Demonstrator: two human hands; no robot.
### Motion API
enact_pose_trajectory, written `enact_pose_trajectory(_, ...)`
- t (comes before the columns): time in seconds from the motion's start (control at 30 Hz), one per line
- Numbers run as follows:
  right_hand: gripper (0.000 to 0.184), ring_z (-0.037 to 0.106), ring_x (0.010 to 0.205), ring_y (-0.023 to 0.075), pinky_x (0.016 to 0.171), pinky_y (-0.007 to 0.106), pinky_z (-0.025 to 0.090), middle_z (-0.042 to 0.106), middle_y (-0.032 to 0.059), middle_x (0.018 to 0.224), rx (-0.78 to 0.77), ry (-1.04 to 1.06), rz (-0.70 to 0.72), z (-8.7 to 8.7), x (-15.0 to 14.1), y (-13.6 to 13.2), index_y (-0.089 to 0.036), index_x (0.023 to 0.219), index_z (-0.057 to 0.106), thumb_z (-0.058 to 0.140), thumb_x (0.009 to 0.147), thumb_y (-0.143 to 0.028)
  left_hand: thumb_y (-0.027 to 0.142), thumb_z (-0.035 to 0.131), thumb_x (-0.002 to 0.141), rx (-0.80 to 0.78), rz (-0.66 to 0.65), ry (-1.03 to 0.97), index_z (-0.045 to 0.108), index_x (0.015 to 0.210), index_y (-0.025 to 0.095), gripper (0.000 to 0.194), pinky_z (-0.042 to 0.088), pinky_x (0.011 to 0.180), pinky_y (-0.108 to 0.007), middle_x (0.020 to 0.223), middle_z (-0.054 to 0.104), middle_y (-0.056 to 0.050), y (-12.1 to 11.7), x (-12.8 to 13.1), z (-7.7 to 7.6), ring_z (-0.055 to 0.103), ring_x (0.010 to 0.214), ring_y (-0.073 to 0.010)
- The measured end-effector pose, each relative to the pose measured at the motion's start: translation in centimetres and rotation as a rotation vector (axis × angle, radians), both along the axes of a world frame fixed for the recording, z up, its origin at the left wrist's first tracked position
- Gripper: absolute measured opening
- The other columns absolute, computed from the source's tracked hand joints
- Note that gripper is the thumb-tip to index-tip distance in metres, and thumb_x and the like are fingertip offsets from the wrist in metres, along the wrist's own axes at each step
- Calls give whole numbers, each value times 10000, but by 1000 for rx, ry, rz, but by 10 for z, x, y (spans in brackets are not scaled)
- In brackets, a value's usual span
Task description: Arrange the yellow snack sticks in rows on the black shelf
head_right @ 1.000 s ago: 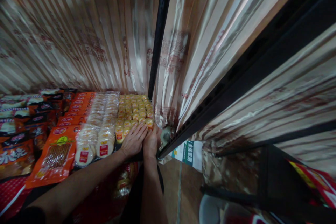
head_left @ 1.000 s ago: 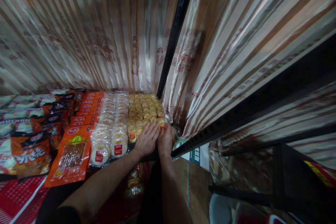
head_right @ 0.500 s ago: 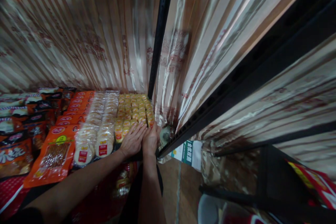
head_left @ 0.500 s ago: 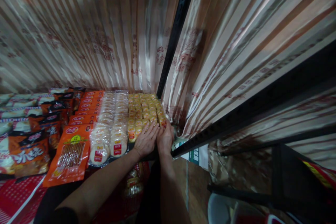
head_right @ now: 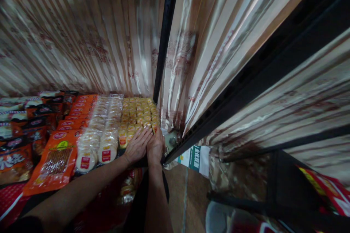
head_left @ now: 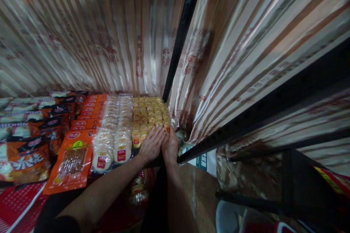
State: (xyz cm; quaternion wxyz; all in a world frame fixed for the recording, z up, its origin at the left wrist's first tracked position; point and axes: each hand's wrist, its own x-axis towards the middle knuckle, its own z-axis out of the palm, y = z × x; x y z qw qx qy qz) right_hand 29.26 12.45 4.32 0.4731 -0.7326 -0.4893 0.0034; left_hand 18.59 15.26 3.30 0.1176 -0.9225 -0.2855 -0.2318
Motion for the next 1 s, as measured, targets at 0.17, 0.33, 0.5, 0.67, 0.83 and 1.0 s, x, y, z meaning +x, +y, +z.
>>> enact_pose_trajectory(0.17, 440, 567, 1098, 249, 936, 448, 438, 607, 201, 1177, 85, 75, -5, -1, -2, -1, -74, 1218, 537, 303, 899, -266, 204, 367, 883, 24, 9, 9, 451, 1312, 112, 446, 217, 1135, -428, 1437, 382, -87, 0, 0, 0, 268, 1365, -219)
enact_pose_trajectory(0.33, 449, 552, 1134, 211, 960, 417, 450, 576, 184, 1233, 105, 98, 61, -4, -3, -7, -73, 1274, 482, 294, 900, -235, 215, 384, 902, 57, 16, 52, 477, 1282, 132, 400, 217, 1131, -456, 1445, 371, -89, 0, 0, 1, 266, 1365, -234)
enact_pose_trajectory(0.5, 451, 466, 1233, 199, 1028, 406, 401, 536, 175, 1286, 131, 7, 96, -7, -7, -21, -68, 1275, 482, 281, 889, -185, 258, 387, 915, 59, 17, 43, 496, 1259, 144, 379, 217, 1128, -462, 1430, 399, -77, -6, -3, 4, 263, 1366, -240)
enact_pose_trajectory(0.67, 448, 506, 1193, 209, 985, 403, 445, 572, 176, 1239, 84, -57, 87, -24, -14, -37, -73, 1248, 512, 290, 869, -161, 282, 399, 902, -2, 129, -71, 466, 1297, 127, 429, 203, 1129, -462, 1447, 363, -105, -28, -16, 6, 203, 1386, -249)
enact_pose_trajectory(0.83, 453, 503, 1193, 227, 969, 417, 460, 574, 198, 1225, 58, -89, 88, -38, -21, -42, -42, 1232, 522, 305, 848, -145, 289, 423, 887, -63, 214, -114, 454, 1316, 141, 455, 215, 1122, -471, 1455, 351, -100, -43, -28, 5, 194, 1387, -269)
enact_pose_trajectory(1.0, 443, 494, 1201, 231, 969, 427, 456, 564, 202, 1232, 70, -56, 63, -43, -23, -35, -61, 1205, 549, 298, 854, -156, 268, 448, 868, -79, 192, -89, 442, 1329, 170, 471, 249, 1103, -480, 1463, 339, -89, -38, -30, 4, 221, 1377, -284)
